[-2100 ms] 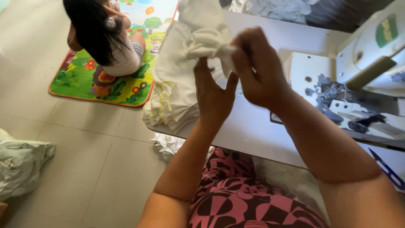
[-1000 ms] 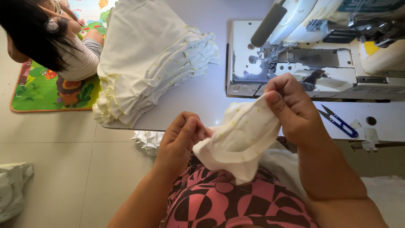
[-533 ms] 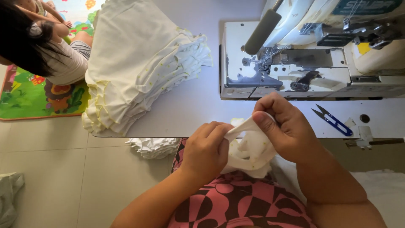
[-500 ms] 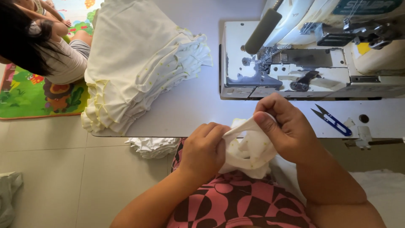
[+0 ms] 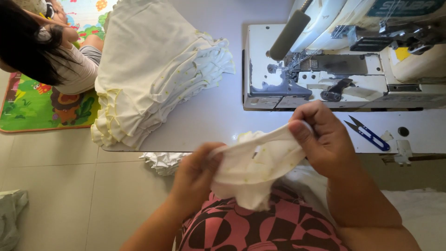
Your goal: Trimming loose threads from white garments using small snips at a sewing workstation.
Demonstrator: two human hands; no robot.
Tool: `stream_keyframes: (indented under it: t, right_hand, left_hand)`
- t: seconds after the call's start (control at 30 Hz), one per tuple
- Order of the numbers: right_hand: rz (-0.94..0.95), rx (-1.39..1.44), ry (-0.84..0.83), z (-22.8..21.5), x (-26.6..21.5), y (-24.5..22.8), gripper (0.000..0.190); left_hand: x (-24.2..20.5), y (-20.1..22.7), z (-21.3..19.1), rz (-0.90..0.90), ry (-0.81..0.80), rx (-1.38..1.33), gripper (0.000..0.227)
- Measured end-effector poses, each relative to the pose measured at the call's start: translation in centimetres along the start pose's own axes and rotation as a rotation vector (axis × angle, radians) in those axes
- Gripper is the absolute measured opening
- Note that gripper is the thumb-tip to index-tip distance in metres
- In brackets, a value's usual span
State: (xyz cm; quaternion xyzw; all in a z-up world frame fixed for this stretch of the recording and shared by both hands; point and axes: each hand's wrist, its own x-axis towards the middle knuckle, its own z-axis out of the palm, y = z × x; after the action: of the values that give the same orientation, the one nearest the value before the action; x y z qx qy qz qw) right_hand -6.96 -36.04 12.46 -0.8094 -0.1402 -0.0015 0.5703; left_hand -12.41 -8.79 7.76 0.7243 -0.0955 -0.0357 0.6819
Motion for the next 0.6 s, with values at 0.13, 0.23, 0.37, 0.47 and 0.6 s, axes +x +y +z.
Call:
stream_keyframes:
  t: [0.13, 0.23, 0.37, 0.47, 0.6]
  right_hand:
    - [-0.172, 0.067, -0.135, 1.6, 0.7, -1.7, 0.011]
    - [-0.043, 0.14, -0.115, 3.4, 1.4, -2.7, 0.016]
    - [0.129, 0.348, 0.045, 4.8, 4.1, 3.5, 0.021]
    - [0.305, 0.429, 0.192, 3.8, 3.8, 8.9, 0.023]
    - [0.405, 0.5, 0.344, 1.0, 0.2, 12.2, 0.019]
  left_hand:
    - [5.0, 1.3, -3.4, 0.193, 0.189, 0.157, 0.021]
    - [12.2, 6.2, -6.9, 0.787, 0.35, 1.187, 0.012]
    - [25.7, 2.9, -4.0, 1.09, 0.12, 1.204, 0.017]
    - [29.0, -1.0, 1.9, 0.506, -0.064, 1.211, 0.003]
    - [26.8, -2.3, 8.6, 0.282, 0.2, 0.911, 0.005]
